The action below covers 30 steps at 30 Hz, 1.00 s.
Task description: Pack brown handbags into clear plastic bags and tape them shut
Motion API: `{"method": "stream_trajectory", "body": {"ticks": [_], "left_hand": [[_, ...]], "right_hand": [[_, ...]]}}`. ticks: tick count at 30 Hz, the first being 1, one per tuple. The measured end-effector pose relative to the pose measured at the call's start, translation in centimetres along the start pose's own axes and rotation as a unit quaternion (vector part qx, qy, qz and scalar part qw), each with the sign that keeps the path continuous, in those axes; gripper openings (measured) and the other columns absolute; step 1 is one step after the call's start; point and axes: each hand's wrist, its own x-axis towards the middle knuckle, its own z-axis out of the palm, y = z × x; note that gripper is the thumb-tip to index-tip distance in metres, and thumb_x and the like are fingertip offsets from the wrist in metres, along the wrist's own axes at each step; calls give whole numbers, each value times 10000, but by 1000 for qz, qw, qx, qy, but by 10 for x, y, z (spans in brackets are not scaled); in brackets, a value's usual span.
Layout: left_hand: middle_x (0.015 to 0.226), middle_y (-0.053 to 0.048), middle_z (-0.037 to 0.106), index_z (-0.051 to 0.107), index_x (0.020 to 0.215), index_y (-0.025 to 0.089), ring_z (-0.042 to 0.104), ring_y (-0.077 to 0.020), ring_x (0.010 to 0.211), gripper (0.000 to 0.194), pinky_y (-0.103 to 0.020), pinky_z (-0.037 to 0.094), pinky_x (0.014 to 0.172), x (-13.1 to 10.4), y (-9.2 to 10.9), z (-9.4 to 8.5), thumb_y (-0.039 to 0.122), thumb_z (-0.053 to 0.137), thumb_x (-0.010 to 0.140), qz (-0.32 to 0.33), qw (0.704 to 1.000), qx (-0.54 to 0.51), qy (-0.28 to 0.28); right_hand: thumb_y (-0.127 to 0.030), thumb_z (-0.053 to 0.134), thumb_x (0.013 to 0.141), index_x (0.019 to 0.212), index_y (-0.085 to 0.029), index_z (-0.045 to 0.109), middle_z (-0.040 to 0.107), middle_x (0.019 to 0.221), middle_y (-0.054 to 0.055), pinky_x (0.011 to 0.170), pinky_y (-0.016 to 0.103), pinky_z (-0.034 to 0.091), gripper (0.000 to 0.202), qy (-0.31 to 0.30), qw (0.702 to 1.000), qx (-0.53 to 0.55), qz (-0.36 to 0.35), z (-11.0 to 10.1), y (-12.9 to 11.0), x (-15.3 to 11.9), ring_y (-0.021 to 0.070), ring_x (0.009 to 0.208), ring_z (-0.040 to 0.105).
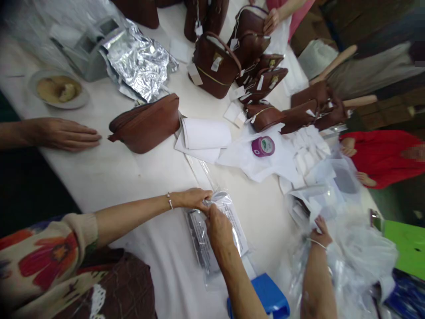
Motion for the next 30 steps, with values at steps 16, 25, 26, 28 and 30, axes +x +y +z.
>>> {"method": "stream_trajectory", "body": {"ticks": [16, 25, 26, 28, 30], "left_hand": [[649, 70, 448, 467, 804, 203, 427, -119, 593, 390, -241, 245, 557, -1, -5, -4, 464, 753, 755, 16, 999, -46, -18], [678, 70, 414, 435, 767, 190, 338, -108, 626, 486, -244, 225, 575, 4, -7, 2, 581, 720, 724, -24, 996, -84, -11], [680, 69, 413, 437, 764, 189, 339, -109, 631, 492, -242, 233, 577, 5, -5, 1, 590, 719, 717, -25, 996, -85, -13], [673, 69, 412, 449, 754, 188, 351, -110, 631, 489, -237, 251, 575, 4, -3, -2, 577, 738, 687, -28, 996, -87, -15], [676, 66, 434, 476, 756, 187, 386, -116, 632, 462, -233, 281, 574, 2, -1, -6, 538, 759, 658, -34, 995, -90, -13]], "right_hand": [[-663, 680, 773, 1056, -165, 532, 671, 1034, 122, 800, 414, 453, 592, 234, 941, -64, -238, -28, 52, 9, 286, 946, 613], [-449, 519, 972, 1425, -110, 368, 388, 1525, 225, 1173, 605, 183, 586, 345, 926, -20, -154, 43, 31, 33, 323, 1482, 227], [-447, 515, 973, 1435, -116, 356, 379, 1532, 219, 1178, 595, 187, 591, 342, 927, -1, -155, 43, 32, 34, 309, 1482, 231], [-457, 489, 979, 1459, -120, 315, 369, 1538, 212, 1183, 566, 212, 612, 353, 921, 69, -146, 34, 35, 28, 279, 1474, 259], [-486, 472, 973, 1475, -120, 288, 361, 1539, 208, 1178, 541, 245, 648, 396, 899, 172, -76, 22, 45, 9, 264, 1456, 299]]}}
